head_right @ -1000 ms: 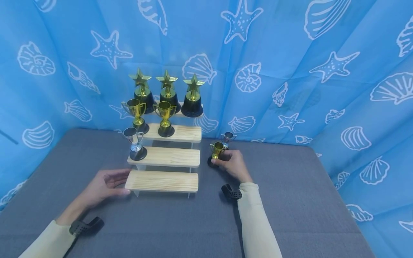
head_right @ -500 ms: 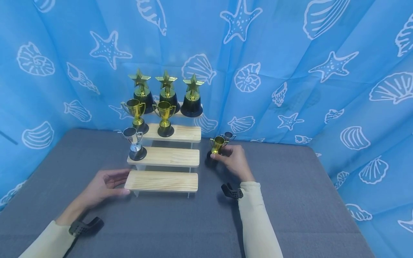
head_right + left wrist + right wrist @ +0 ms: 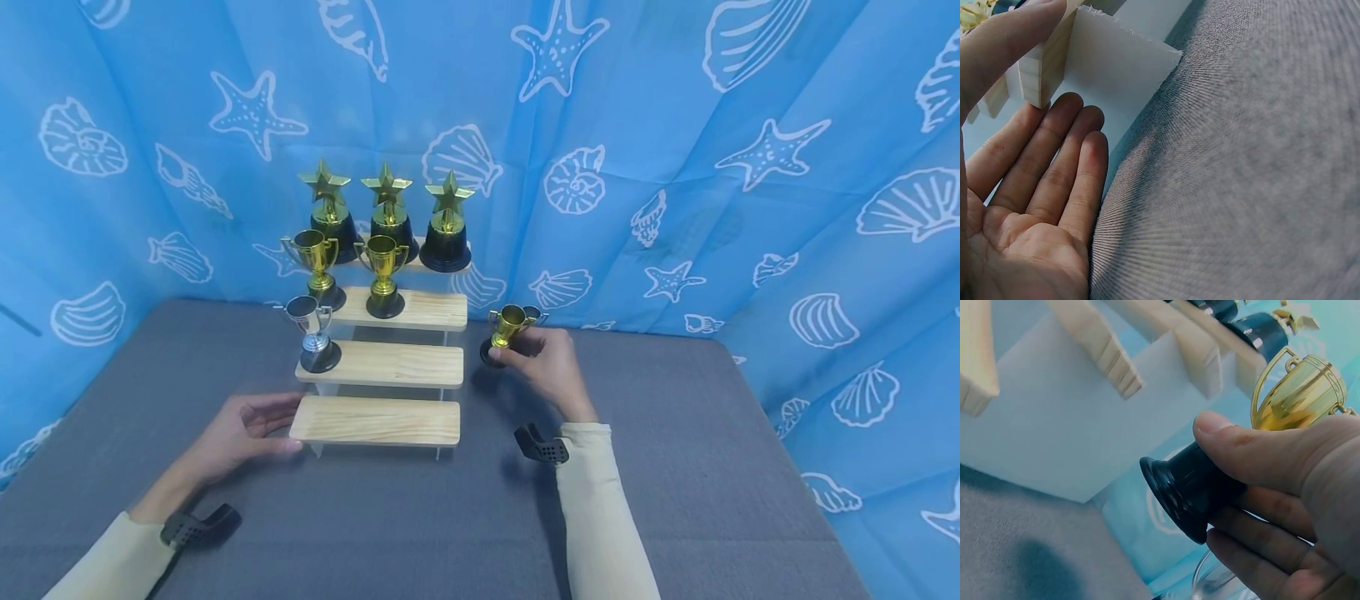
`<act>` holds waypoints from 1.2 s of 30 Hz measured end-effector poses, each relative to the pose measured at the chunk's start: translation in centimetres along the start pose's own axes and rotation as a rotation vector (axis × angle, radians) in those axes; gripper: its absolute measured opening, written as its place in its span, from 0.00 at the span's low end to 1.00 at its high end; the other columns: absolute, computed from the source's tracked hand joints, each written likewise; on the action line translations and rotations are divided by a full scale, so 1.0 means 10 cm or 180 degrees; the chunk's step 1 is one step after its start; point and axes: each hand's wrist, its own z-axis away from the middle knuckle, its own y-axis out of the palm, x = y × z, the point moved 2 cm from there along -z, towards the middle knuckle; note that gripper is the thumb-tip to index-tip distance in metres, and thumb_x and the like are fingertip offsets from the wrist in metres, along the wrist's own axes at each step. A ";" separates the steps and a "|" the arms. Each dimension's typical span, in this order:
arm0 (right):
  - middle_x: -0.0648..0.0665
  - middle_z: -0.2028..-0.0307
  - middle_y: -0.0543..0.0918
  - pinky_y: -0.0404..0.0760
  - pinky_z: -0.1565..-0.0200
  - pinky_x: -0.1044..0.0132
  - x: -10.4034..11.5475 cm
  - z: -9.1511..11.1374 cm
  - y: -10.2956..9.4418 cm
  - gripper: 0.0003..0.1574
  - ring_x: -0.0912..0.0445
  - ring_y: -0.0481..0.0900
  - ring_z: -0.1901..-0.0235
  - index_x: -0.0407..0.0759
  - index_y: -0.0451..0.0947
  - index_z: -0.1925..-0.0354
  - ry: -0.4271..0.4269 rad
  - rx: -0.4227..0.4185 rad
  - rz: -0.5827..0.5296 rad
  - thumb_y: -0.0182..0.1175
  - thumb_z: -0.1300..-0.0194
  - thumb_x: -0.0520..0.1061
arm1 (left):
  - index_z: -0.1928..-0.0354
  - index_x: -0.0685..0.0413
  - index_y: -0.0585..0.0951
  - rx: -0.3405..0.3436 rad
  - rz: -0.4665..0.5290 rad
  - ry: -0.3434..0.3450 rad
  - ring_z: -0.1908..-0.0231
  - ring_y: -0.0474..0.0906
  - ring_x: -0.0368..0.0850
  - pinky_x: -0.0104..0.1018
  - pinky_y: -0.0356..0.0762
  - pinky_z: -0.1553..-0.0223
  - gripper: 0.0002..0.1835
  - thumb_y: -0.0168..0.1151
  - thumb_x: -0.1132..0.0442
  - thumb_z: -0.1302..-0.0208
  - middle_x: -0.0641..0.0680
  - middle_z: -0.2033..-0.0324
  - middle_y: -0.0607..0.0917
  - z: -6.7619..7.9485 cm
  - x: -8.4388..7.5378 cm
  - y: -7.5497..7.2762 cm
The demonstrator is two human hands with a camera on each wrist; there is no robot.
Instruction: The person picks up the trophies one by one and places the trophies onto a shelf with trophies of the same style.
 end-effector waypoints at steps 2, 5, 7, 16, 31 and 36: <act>0.36 0.51 0.87 0.85 0.46 0.47 0.04 0.01 -0.02 0.22 0.44 0.85 0.50 0.33 0.85 0.49 -0.0036 -0.0014 -0.0034 0.75 0.40 0.41 | 0.34 0.76 0.69 -0.0006 0.0004 -0.0003 0.45 0.81 0.38 0.33 0.79 0.41 0.37 0.74 0.73 0.44 0.74 0.37 0.74 0.00 0.00 0.00; 0.36 0.52 0.87 0.85 0.45 0.48 0.10 0.02 -0.04 0.21 0.44 0.85 0.49 0.32 0.86 0.50 -0.0074 -0.0046 -0.0064 0.74 0.40 0.40 | 0.34 0.75 0.69 -0.0006 0.0003 0.0001 0.45 0.81 0.38 0.32 0.79 0.41 0.37 0.74 0.73 0.44 0.74 0.37 0.74 -0.01 0.00 0.00; 0.36 0.52 0.87 0.84 0.45 0.47 0.14 0.04 -0.05 0.20 0.44 0.85 0.49 0.32 0.86 0.50 -0.0085 -0.0060 -0.0070 0.74 0.40 0.40 | 0.34 0.76 0.69 -0.0004 0.0005 0.0013 0.45 0.81 0.38 0.33 0.79 0.41 0.37 0.74 0.73 0.44 0.74 0.37 0.74 -0.01 0.00 0.00; 0.36 0.53 0.88 0.85 0.49 0.47 0.27 0.08 -0.10 0.20 0.45 0.85 0.49 0.33 0.86 0.49 -0.0238 -0.0141 0.0000 0.73 0.38 0.40 | 0.34 0.76 0.69 -0.0019 -0.0007 -0.0004 0.45 0.81 0.38 0.32 0.79 0.41 0.37 0.74 0.73 0.44 0.75 0.37 0.74 0.00 -0.02 0.00; 0.35 0.53 0.88 0.85 0.47 0.46 0.43 0.14 -0.14 0.21 0.44 0.84 0.48 0.32 0.85 0.48 -0.0360 -0.0196 -0.0034 0.73 0.37 0.40 | 0.33 0.76 0.69 0.0003 0.0002 0.0023 0.44 0.80 0.38 0.32 0.78 0.41 0.37 0.74 0.73 0.43 0.75 0.37 0.73 0.01 -0.02 0.01; 0.36 0.53 0.88 0.84 0.46 0.46 0.45 0.15 -0.14 0.21 0.45 0.84 0.48 0.32 0.85 0.48 -0.0389 -0.0207 -0.0073 0.73 0.38 0.40 | 0.33 0.76 0.69 -0.0002 -0.0001 0.0024 0.44 0.80 0.38 0.32 0.78 0.40 0.37 0.74 0.73 0.44 0.75 0.37 0.73 0.01 -0.01 0.01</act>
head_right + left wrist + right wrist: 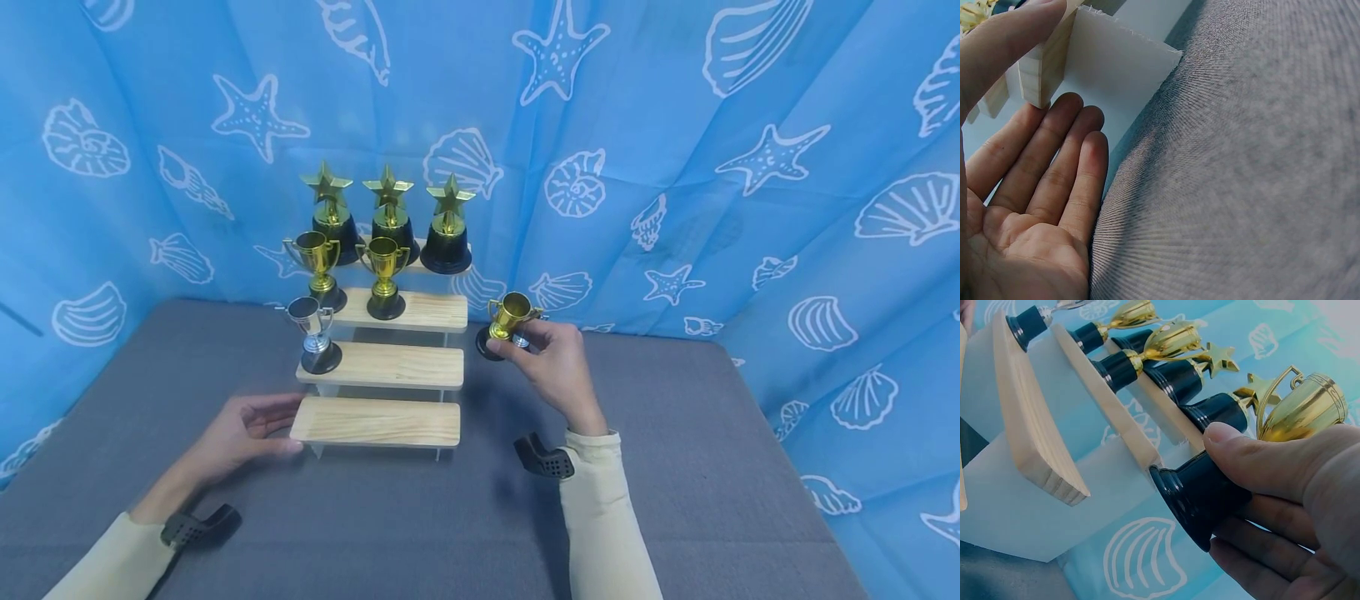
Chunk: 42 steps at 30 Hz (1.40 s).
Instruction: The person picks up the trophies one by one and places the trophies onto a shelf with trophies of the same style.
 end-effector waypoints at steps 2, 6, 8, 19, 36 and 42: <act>0.36 0.53 0.88 0.84 0.46 0.47 0.01 0.00 0.01 0.21 0.45 0.84 0.47 0.33 0.85 0.48 -0.0011 0.0004 -0.0015 0.73 0.38 0.40 | 0.33 0.76 0.69 -0.0004 -0.0001 -0.0006 0.44 0.80 0.38 0.32 0.78 0.41 0.37 0.74 0.73 0.44 0.74 0.37 0.74 0.00 0.01 0.00; 0.37 0.53 0.88 0.84 0.44 0.48 0.03 0.01 0.02 0.21 0.46 0.84 0.47 0.33 0.85 0.48 -0.0044 0.0007 -0.0038 0.74 0.39 0.40 | 0.33 0.75 0.69 -0.0009 0.0020 -0.0022 0.44 0.80 0.38 0.32 0.78 0.41 0.38 0.75 0.73 0.44 0.74 0.37 0.74 -0.01 0.01 0.00; 0.37 0.52 0.88 0.83 0.42 0.49 0.04 0.02 0.02 0.21 0.46 0.84 0.46 0.33 0.85 0.48 -0.0077 0.0010 -0.0072 0.74 0.39 0.39 | 0.33 0.75 0.69 -0.0007 0.0027 -0.0026 0.44 0.80 0.38 0.33 0.78 0.41 0.38 0.75 0.73 0.45 0.74 0.37 0.74 -0.01 0.01 0.00; 0.39 0.50 0.87 0.81 0.40 0.53 0.13 0.03 0.06 0.21 0.48 0.83 0.45 0.33 0.84 0.47 -0.0263 0.0079 -0.0223 0.72 0.38 0.37 | 0.33 0.76 0.69 -0.0006 0.0014 -0.0012 0.44 0.80 0.38 0.32 0.78 0.41 0.38 0.75 0.73 0.44 0.75 0.37 0.73 0.00 0.02 0.00; 0.40 0.52 0.88 0.86 0.48 0.52 0.21 0.06 0.21 0.19 0.49 0.85 0.49 0.35 0.86 0.49 -0.0323 0.0145 -0.0122 0.74 0.39 0.40 | 0.33 0.74 0.69 -0.0021 -0.0012 -0.0080 0.45 0.81 0.38 0.31 0.78 0.41 0.38 0.75 0.71 0.44 0.73 0.37 0.74 0.00 0.01 -0.02; 0.43 0.53 0.89 0.86 0.49 0.52 0.23 0.06 0.27 0.18 0.51 0.85 0.50 0.38 0.87 0.50 -0.0405 0.0158 -0.0171 0.74 0.39 0.40 | 0.33 0.75 0.69 -0.0018 -0.0022 -0.0045 0.45 0.80 0.37 0.31 0.78 0.41 0.37 0.75 0.72 0.44 0.73 0.36 0.74 0.00 0.01 -0.01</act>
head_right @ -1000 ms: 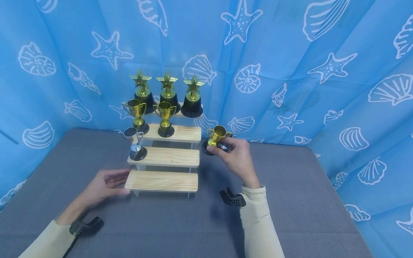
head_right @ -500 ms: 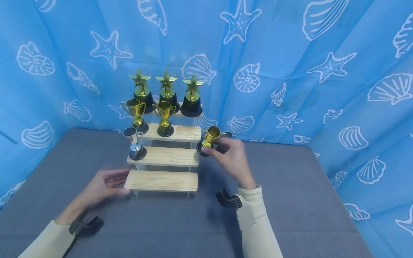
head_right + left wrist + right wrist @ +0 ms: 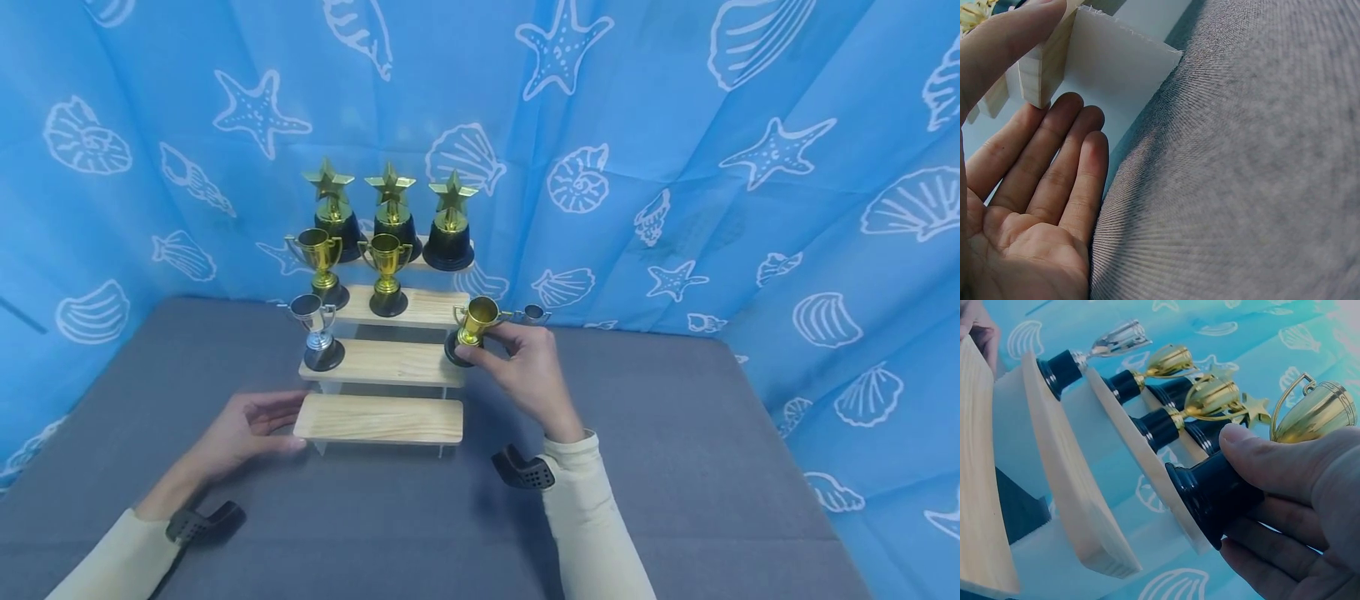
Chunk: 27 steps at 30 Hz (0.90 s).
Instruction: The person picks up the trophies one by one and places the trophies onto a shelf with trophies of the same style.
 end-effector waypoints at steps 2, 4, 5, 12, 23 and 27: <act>0.43 0.53 0.89 0.86 0.49 0.52 0.01 0.00 0.01 0.18 0.51 0.85 0.50 0.38 0.87 0.50 -0.0038 0.0013 -0.0030 0.74 0.39 0.40 | 0.33 0.75 0.69 0.0000 0.0005 0.0013 0.45 0.80 0.37 0.31 0.78 0.41 0.37 0.75 0.72 0.44 0.73 0.36 0.74 0.00 0.00 0.00; 0.43 0.52 0.88 0.86 0.47 0.54 0.02 -0.01 0.02 0.19 0.52 0.85 0.49 0.38 0.87 0.49 -0.0066 0.0032 -0.0065 0.74 0.39 0.39 | 0.33 0.75 0.69 0.0002 0.0018 0.0024 0.45 0.80 0.37 0.31 0.78 0.41 0.37 0.74 0.72 0.44 0.74 0.36 0.74 -0.01 0.01 0.00; 0.43 0.52 0.88 0.85 0.47 0.55 0.03 -0.01 0.02 0.20 0.52 0.85 0.48 0.38 0.87 0.49 -0.0072 0.0033 -0.0073 0.74 0.39 0.39 | 0.33 0.75 0.69 0.0004 0.0019 0.0031 0.44 0.80 0.37 0.31 0.78 0.41 0.37 0.74 0.72 0.44 0.74 0.36 0.74 -0.01 0.01 0.00; 0.43 0.51 0.88 0.85 0.46 0.56 0.06 -0.02 0.04 0.21 0.52 0.85 0.48 0.38 0.86 0.48 -0.0030 0.0021 -0.0080 0.74 0.40 0.39 | 0.33 0.75 0.69 0.0013 0.0017 0.0069 0.45 0.80 0.37 0.31 0.78 0.41 0.36 0.74 0.73 0.43 0.75 0.37 0.73 0.00 0.02 0.00; 0.42 0.53 0.89 0.87 0.52 0.51 0.13 -0.14 0.05 0.20 0.51 0.86 0.49 0.38 0.87 0.49 -0.0109 -0.0051 0.0086 0.74 0.40 0.40 | 0.34 0.75 0.70 0.0014 -0.0035 0.0076 0.44 0.80 0.37 0.32 0.78 0.41 0.36 0.74 0.73 0.44 0.74 0.37 0.74 0.00 0.00 0.01; 0.40 0.53 0.88 0.86 0.47 0.53 0.14 -0.21 0.06 0.19 0.50 0.85 0.49 0.37 0.86 0.49 -0.0107 -0.0026 0.0033 0.74 0.39 0.41 | 0.34 0.76 0.70 0.0021 -0.0063 0.0089 0.44 0.80 0.37 0.32 0.78 0.41 0.37 0.75 0.73 0.44 0.74 0.37 0.74 -0.01 0.00 0.01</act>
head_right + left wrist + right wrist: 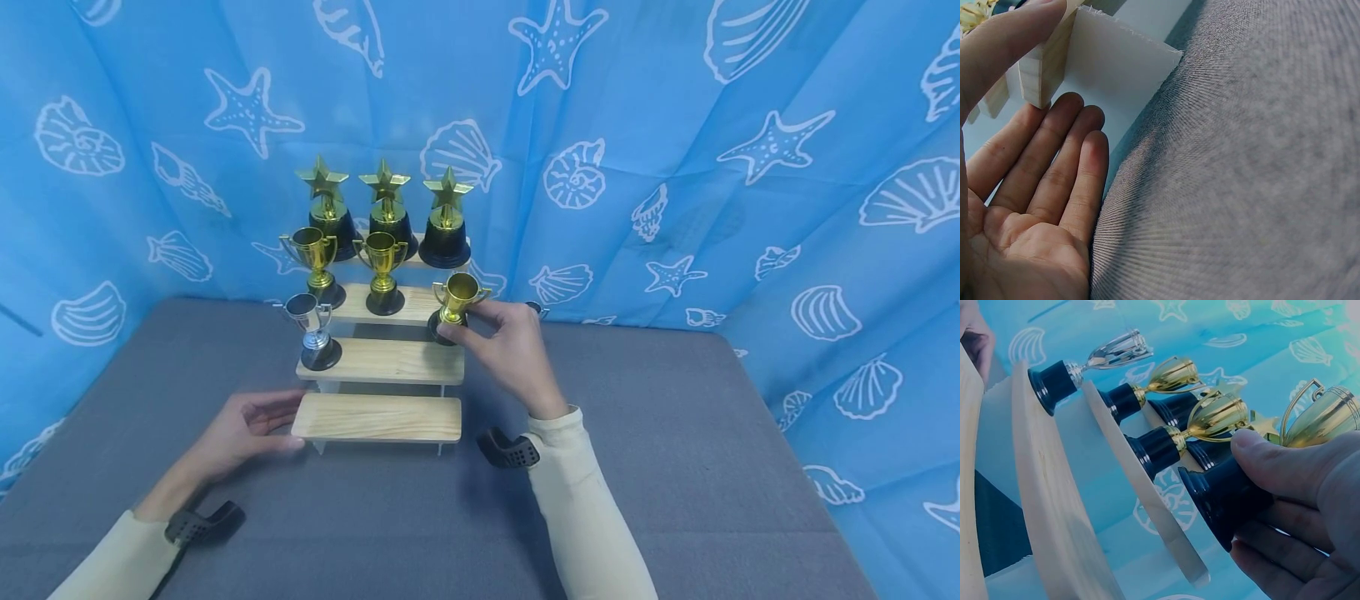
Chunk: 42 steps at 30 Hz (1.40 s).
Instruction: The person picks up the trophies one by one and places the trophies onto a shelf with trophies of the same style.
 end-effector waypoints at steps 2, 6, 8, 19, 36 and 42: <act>0.39 0.52 0.88 0.83 0.42 0.54 0.00 -0.03 0.01 0.19 0.49 0.85 0.48 0.35 0.86 0.49 -0.0005 0.0029 -0.0071 0.74 0.39 0.40 | 0.34 0.76 0.70 -0.0003 0.0001 0.0005 0.45 0.80 0.38 0.32 0.79 0.41 0.37 0.74 0.73 0.44 0.74 0.37 0.74 0.00 0.00 0.00; 0.39 0.52 0.88 0.82 0.40 0.53 -0.01 -0.07 0.03 0.19 0.48 0.84 0.47 0.35 0.86 0.49 0.0027 0.0054 -0.0104 0.73 0.38 0.40 | 0.34 0.76 0.70 -0.0004 0.0007 -0.0006 0.45 0.81 0.38 0.32 0.79 0.41 0.36 0.74 0.73 0.44 0.74 0.37 0.75 0.00 -0.01 0.00; 0.39 0.52 0.88 0.82 0.40 0.52 -0.01 -0.10 0.04 0.18 0.48 0.84 0.47 0.35 0.86 0.50 0.0041 0.0065 -0.0088 0.73 0.38 0.40 | 0.34 0.75 0.70 -0.0009 0.0009 -0.0016 0.45 0.81 0.38 0.32 0.79 0.41 0.36 0.74 0.73 0.44 0.73 0.37 0.75 0.00 -0.01 0.00; 0.38 0.55 0.89 0.84 0.44 0.53 -0.05 -0.19 0.10 0.16 0.47 0.86 0.50 0.35 0.87 0.53 0.0021 0.0099 0.0002 0.74 0.40 0.39 | 0.33 0.74 0.70 -0.0029 0.0042 -0.0096 0.44 0.80 0.39 0.33 0.78 0.40 0.38 0.76 0.71 0.44 0.73 0.37 0.75 -0.01 -0.01 0.02; 0.38 0.54 0.88 0.82 0.41 0.53 -0.14 -0.30 0.15 0.16 0.46 0.85 0.49 0.34 0.87 0.51 0.0119 0.0179 0.0018 0.72 0.36 0.41 | 0.33 0.73 0.70 -0.0045 0.0030 -0.0135 0.44 0.80 0.39 0.33 0.78 0.40 0.38 0.76 0.70 0.45 0.72 0.37 0.75 -0.01 0.01 0.02; 0.37 0.54 0.88 0.81 0.39 0.53 -0.15 -0.32 0.14 0.17 0.45 0.85 0.48 0.34 0.87 0.51 0.0155 0.0202 -0.0072 0.72 0.37 0.41 | 0.33 0.74 0.70 -0.0036 0.0055 -0.0100 0.44 0.80 0.38 0.33 0.79 0.41 0.38 0.75 0.71 0.44 0.73 0.36 0.74 0.00 0.00 0.01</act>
